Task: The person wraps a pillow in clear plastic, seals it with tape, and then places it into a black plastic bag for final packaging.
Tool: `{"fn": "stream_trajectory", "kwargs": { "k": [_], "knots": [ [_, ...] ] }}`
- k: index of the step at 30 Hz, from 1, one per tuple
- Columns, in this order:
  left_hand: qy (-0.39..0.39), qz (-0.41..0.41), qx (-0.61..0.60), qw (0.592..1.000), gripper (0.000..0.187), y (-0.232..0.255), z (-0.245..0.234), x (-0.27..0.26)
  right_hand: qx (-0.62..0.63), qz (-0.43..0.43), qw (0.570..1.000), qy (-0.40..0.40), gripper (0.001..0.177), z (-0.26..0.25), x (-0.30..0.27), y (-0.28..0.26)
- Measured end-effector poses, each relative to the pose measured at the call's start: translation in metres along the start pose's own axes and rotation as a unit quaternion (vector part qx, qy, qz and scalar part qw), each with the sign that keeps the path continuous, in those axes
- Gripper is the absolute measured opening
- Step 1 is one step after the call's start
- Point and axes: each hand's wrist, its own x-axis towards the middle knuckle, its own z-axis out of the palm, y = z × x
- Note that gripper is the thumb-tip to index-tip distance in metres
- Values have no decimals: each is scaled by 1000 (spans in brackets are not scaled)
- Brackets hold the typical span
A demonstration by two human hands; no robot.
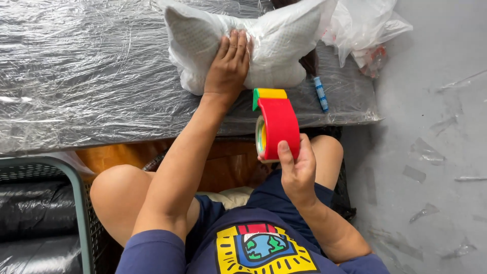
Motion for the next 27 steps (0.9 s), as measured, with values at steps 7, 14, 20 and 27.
{"fn": "stream_trajectory", "kwargs": {
  "k": [7,14,20,27],
  "knots": [
    [-54,36,52,997,44,14,-16,11,28,52,998,14,26,-18,-13,37],
    [-81,59,77,992,51,25,-36,2,22,53,998,-8,26,-23,-5,70],
    [-106,102,153,977,53,34,-55,-10,63,84,994,-11,29,-25,-10,93],
    [-203,78,-82,973,82,29,-86,-6,72,84,994,-24,24,-28,-15,97]
  ]
}}
